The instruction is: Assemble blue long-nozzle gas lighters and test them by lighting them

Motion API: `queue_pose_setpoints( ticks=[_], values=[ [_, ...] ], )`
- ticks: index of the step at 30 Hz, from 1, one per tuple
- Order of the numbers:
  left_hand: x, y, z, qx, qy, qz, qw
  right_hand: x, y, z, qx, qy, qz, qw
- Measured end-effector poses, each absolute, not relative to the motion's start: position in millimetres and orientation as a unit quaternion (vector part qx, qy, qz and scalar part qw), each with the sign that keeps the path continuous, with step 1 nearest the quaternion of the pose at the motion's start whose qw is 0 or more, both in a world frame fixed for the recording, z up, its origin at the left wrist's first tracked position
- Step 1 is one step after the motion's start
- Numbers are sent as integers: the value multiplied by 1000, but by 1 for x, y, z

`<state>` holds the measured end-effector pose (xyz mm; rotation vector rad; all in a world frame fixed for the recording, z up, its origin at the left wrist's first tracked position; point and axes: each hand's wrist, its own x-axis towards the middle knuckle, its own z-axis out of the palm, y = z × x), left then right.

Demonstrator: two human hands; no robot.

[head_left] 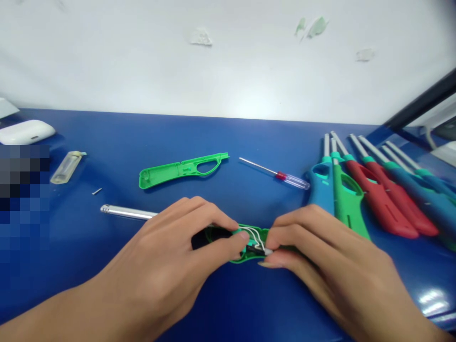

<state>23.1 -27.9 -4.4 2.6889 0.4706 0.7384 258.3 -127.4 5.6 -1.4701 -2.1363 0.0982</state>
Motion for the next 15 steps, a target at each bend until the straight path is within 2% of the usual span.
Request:
queue_pose_setpoints(
  ticks=[15],
  values=[
    [24, -28, 0, 945, 170, 263, 90, 253, -131, 10, -590, -730, 148, 311]
  ],
)
